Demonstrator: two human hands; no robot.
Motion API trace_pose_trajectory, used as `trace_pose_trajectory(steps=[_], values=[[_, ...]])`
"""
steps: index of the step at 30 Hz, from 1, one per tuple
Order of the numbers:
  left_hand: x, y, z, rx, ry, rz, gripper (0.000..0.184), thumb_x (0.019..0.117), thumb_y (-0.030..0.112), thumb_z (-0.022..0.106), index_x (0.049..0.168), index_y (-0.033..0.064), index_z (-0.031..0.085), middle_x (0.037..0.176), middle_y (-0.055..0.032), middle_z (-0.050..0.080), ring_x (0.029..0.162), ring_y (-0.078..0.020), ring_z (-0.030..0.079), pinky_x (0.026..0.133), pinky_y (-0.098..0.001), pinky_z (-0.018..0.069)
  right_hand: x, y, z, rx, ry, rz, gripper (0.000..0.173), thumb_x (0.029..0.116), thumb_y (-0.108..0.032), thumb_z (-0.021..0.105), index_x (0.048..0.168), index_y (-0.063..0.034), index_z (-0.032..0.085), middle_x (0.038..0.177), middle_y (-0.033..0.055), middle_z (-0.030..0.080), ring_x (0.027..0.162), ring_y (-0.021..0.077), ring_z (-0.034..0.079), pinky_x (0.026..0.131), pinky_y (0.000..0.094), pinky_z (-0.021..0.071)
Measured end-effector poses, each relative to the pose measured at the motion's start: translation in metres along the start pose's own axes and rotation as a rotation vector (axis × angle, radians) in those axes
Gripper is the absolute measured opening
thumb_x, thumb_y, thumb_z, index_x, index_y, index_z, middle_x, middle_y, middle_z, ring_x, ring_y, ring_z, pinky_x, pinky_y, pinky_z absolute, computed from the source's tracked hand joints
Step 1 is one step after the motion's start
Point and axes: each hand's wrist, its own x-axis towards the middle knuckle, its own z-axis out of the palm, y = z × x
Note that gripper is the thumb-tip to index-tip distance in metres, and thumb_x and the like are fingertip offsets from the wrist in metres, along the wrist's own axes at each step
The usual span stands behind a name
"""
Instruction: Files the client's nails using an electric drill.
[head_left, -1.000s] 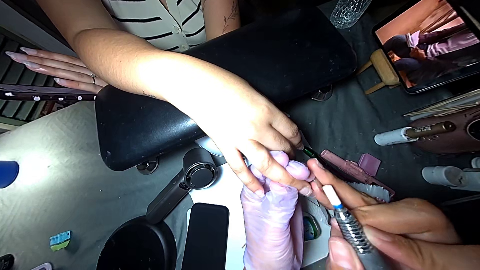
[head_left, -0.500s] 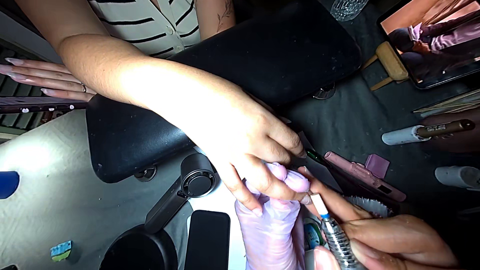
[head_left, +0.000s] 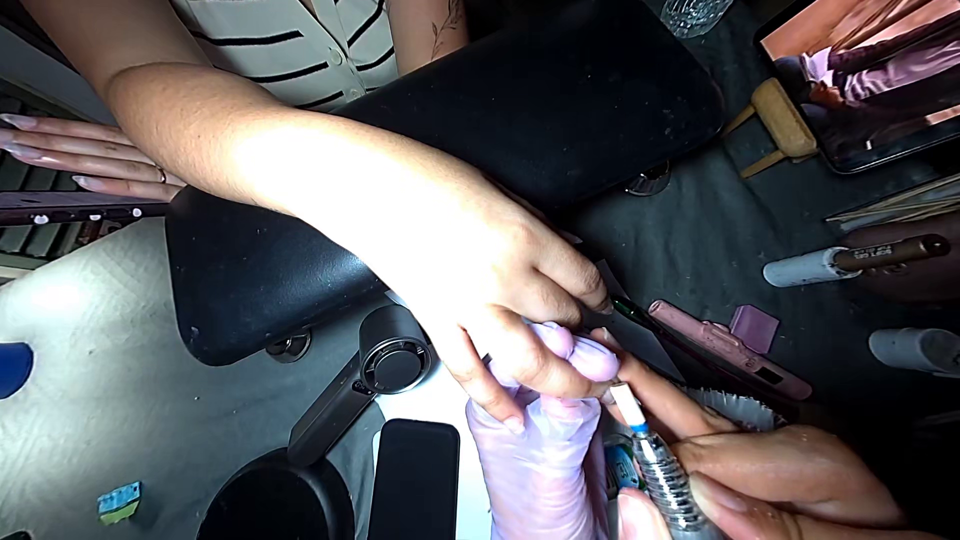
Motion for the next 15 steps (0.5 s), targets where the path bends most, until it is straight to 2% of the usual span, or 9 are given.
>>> trace_pose_trajectory(steps=[2, 5, 6, 8, 10, 13, 15], values=[[-0.001, -0.002, -0.002, 0.001, -0.002, 0.002, 0.019, 0.0865, 0.003, 0.077, 0.103, 0.0014, 0.068, 0.091, -0.0090, 0.073, 0.087, -0.0113, 0.072, 0.080, -0.0256, 0.0593, 0.001, 0.000, 0.003, 0.002, 0.044, -0.010, 0.015, 0.0885, -0.007, 0.070, 0.101, -0.0042, 0.062, 0.107, 0.0036, 0.066, 0.113, 0.0174, 0.068, 0.102, 0.0384, 0.0593], [0.000, 0.005, 0.005, -0.017, 0.003, -0.009, 0.013, 0.0867, 0.001, 0.075, 0.097, 0.0030, 0.069, 0.089, -0.0056, 0.073, 0.088, -0.0084, 0.071, 0.081, -0.0228, 0.0587, 0.002, 0.001, 0.000, 0.075, -0.034, -0.018, 0.012, 0.0942, -0.002, 0.064, 0.093, 0.0025, 0.053, 0.113, 0.0124, 0.067, 0.127, 0.0184, 0.063, 0.108, 0.0345, 0.0533], [0.000, 0.006, 0.006, -0.019, -0.001, -0.012, 0.012, 0.0872, 0.001, 0.075, 0.097, 0.0030, 0.068, 0.089, -0.0055, 0.073, 0.088, -0.0082, 0.071, 0.081, -0.0226, 0.0587, 0.002, 0.001, 0.000, 0.050, -0.021, -0.020, 0.012, 0.0942, -0.004, 0.063, 0.092, 0.0020, 0.052, 0.111, 0.0126, 0.067, 0.125, 0.0178, 0.064, 0.106, 0.0333, 0.0547], [0.000, 0.003, 0.002, -0.013, -0.003, -0.015, 0.014, 0.0874, 0.001, 0.075, 0.099, 0.0022, 0.068, 0.089, -0.0071, 0.073, 0.087, -0.0094, 0.072, 0.080, -0.0239, 0.0594, 0.002, 0.000, -0.001, 0.053, -0.024, -0.005, 0.013, 0.0931, -0.003, 0.066, 0.096, -0.0001, 0.054, 0.114, 0.0119, 0.067, 0.123, 0.0175, 0.064, 0.106, 0.0342, 0.0537], [-0.001, -0.003, -0.004, -0.010, -0.010, -0.013, 0.017, 0.0872, 0.002, 0.076, 0.102, 0.0018, 0.067, 0.090, -0.0086, 0.072, 0.086, -0.0110, 0.072, 0.078, -0.0254, 0.0592, 0.001, 0.000, 0.000, 0.025, 0.001, -0.008, 0.017, 0.0890, -0.006, 0.071, 0.101, -0.0050, 0.059, 0.108, 0.0046, 0.064, 0.115, 0.0176, 0.067, 0.104, 0.0379, 0.0573], [0.002, 0.005, 0.005, -0.015, -0.002, -0.017, 0.012, 0.0858, 0.002, 0.077, 0.094, 0.0038, 0.069, 0.087, -0.0050, 0.072, 0.085, -0.0067, 0.070, 0.079, -0.0211, 0.0584, 0.003, 0.003, -0.002, 0.053, -0.060, -0.053, 0.015, 0.0944, -0.005, 0.066, 0.095, 0.0011, 0.052, 0.112, 0.0118, 0.064, 0.127, 0.0188, 0.062, 0.108, 0.0354, 0.0533], [0.003, 0.007, 0.007, -0.025, -0.014, -0.012, 0.010, 0.0870, 0.005, 0.077, 0.094, 0.0043, 0.069, 0.087, -0.0044, 0.072, 0.087, -0.0065, 0.070, 0.080, -0.0207, 0.0579, 0.002, 0.004, -0.001, 0.037, -0.042, -0.065, 0.015, 0.0945, -0.006, 0.066, 0.095, 0.0022, 0.053, 0.108, 0.0129, 0.064, 0.123, 0.0194, 0.064, 0.106, 0.0355, 0.0549]])
